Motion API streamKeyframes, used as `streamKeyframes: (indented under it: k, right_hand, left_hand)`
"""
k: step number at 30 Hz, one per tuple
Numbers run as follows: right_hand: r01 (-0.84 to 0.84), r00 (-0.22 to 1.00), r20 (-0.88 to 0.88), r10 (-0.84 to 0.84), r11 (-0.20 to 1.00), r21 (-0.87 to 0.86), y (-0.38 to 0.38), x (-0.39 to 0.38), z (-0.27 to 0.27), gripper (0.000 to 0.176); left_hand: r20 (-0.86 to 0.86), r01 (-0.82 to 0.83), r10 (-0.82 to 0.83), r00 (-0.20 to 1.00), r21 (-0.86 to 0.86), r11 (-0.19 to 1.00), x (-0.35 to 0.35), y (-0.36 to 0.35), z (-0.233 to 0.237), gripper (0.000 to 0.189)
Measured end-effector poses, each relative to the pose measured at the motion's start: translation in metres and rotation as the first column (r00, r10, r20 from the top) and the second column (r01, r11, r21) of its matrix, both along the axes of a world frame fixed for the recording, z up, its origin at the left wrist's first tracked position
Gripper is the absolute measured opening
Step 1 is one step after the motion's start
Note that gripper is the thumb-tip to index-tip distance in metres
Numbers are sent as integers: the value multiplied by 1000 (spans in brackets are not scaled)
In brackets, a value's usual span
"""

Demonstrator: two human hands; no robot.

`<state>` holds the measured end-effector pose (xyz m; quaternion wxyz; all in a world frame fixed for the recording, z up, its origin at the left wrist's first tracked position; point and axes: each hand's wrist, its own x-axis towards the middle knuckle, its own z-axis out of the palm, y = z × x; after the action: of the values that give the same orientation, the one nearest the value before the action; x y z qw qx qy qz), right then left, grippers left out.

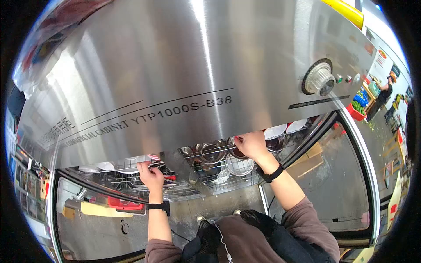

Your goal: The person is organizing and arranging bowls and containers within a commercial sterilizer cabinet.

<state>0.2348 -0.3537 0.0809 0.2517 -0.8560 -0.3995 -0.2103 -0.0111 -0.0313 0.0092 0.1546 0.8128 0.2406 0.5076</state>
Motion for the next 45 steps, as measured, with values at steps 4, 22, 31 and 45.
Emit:
streamKeyframes:
  k: [4,22,31,45]
  right_hand:
    - [35,991,-128,-39,999,-34,10,5,-2,25]
    - [107,963,-174,-206,884,-456,34,26,27,40]
    - [156,988,46,-149,945,-288,23,53,-25,34]
    - [227,966,-122,-229,973,-31,21,11,-5,31]
  left_hand:
    - [-17,7,-8,1000,-31,999,-2,1,0,25]
    - [-90,214,-214,973,-11,977,-19,20,3,36]
    - [-92,230,-229,969,-6,973,-21,22,7,40]
    - [-75,184,-176,982,107,977,-36,-6,29,48]
